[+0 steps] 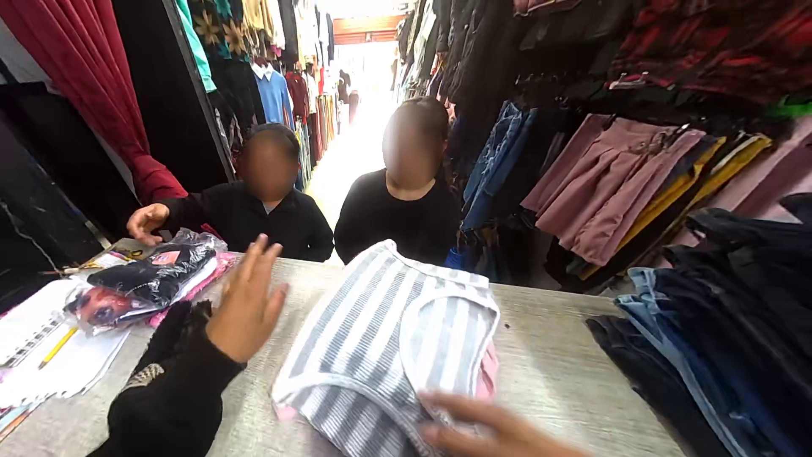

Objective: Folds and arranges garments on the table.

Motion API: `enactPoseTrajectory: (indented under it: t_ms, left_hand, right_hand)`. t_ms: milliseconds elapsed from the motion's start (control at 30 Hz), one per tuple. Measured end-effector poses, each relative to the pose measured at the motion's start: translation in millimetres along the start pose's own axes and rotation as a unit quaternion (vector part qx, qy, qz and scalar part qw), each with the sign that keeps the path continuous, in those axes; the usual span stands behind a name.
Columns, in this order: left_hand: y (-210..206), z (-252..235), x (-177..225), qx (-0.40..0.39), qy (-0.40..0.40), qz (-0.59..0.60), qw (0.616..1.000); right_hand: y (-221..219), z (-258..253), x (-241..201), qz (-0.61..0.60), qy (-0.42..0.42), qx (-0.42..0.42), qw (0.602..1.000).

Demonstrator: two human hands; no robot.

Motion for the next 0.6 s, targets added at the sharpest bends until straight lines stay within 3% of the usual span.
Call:
enactPoseTrajectory:
  t_ms: [133, 267, 333, 433, 600]
  left_hand:
    - [-11, 27, 86, -0.093, -0.071, 0.062, 0.991]
    - [-56, 38, 119, -0.202, -0.077, 0.035, 0.976]
    - [-79, 37, 113, -0.203, -0.089, 0.004, 0.975]
    - [-94, 17, 85, -0.199, -0.092, -0.027, 0.975]
    - [-116, -24, 22, -0.244, -0.163, 0.014, 0.956]
  right_hand:
    - [45, -36, 65, 0.169, 0.024, 0.142, 0.975]
    - [22, -88, 119, 0.267, 0.007, 0.076, 0.960]
    - [10, -104, 154, 0.300, -0.048, 0.007, 0.953]
    - [0, -107, 197, 0.252, -0.231, -0.096, 0.935]
    - [-9, -102, 184, 0.279, -0.411, -0.121, 0.859]
Point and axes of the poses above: each hand's wrist, its own z-axis away from the middle knuckle, its own y-axis out of the back of the hand, x = y × z, the point moved 7 cm from there along -z, towards the middle knuckle, and after that the axes turned 8 degrees about x, right-handed, at the moved point
